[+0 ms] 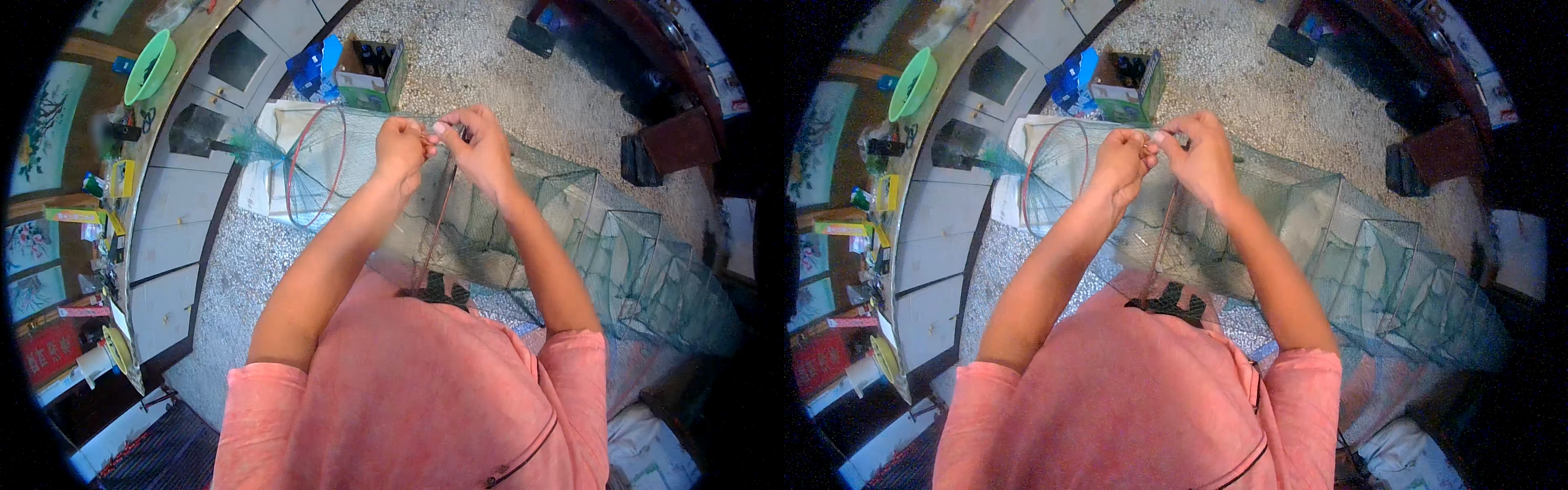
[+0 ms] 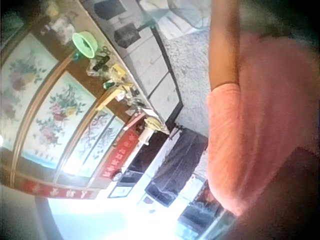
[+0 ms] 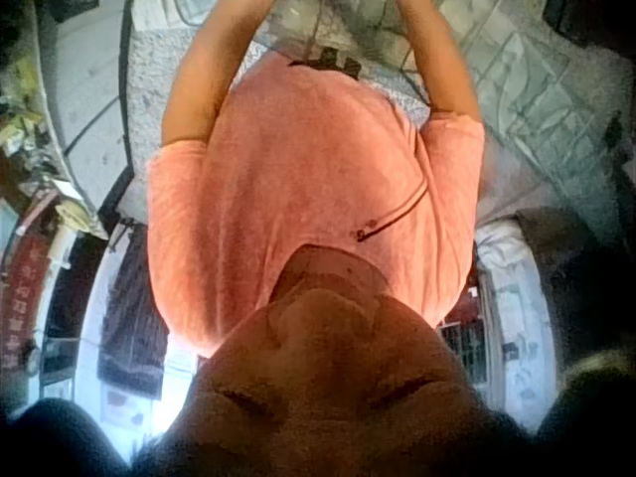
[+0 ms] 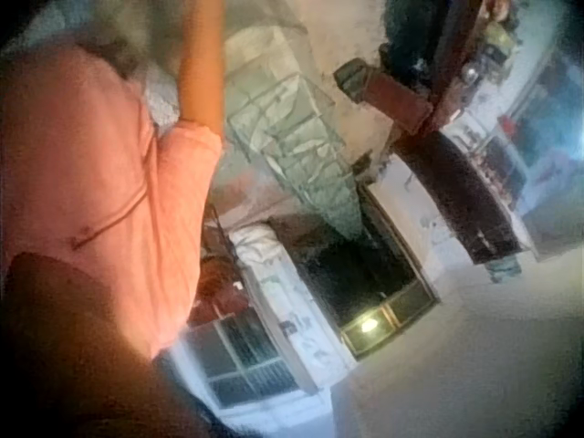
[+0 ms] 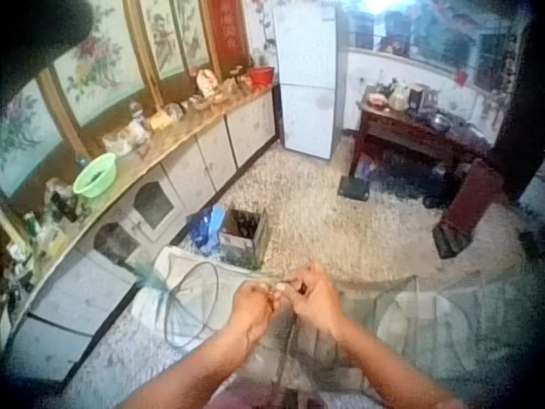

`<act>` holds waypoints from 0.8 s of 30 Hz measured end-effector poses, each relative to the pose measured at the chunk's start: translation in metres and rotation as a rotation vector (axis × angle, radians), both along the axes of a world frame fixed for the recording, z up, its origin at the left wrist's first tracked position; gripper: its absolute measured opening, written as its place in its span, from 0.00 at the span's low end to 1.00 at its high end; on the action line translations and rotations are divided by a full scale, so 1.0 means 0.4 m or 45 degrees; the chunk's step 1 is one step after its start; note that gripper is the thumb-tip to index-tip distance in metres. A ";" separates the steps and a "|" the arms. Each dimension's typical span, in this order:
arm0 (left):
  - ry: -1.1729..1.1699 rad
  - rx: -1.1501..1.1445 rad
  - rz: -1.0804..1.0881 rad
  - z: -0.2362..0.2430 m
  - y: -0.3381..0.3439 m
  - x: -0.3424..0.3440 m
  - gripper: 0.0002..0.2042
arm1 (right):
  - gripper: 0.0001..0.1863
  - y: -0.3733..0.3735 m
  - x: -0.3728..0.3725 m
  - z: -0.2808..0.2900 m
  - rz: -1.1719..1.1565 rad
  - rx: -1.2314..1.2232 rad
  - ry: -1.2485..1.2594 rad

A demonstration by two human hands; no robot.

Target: The person repairs a long rectangular mesh fishing net by using a shuttle tool to weave cord through the mesh and secure it to a red support ring.

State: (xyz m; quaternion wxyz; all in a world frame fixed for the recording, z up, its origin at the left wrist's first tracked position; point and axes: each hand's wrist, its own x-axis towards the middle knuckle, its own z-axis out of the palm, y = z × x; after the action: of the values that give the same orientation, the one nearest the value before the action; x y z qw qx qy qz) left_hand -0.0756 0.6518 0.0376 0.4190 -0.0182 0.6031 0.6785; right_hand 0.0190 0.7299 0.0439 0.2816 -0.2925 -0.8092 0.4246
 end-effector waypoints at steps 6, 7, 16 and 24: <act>0.255 -0.165 -0.190 0.032 -0.016 0.005 0.09 | 0.06 0.024 0.010 0.022 0.234 0.219 -0.228; 0.261 -0.164 -0.211 0.025 -0.022 0.006 0.09 | 0.06 0.022 0.010 0.026 0.269 0.386 -0.314; 0.096 0.002 -0.208 -0.044 -0.056 -0.014 0.08 | 0.05 0.012 -0.036 0.044 0.237 0.666 -0.358; 0.261 0.426 -0.304 0.019 0.007 0.017 0.14 | 0.07 -0.036 -0.168 0.212 0.331 0.026 0.291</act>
State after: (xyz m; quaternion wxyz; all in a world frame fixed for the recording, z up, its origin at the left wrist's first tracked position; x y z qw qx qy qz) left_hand -0.0690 0.6544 0.0452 0.4299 0.1921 0.5193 0.7131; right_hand -0.0483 0.7156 0.1286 0.3176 -0.1324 -0.8071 0.4798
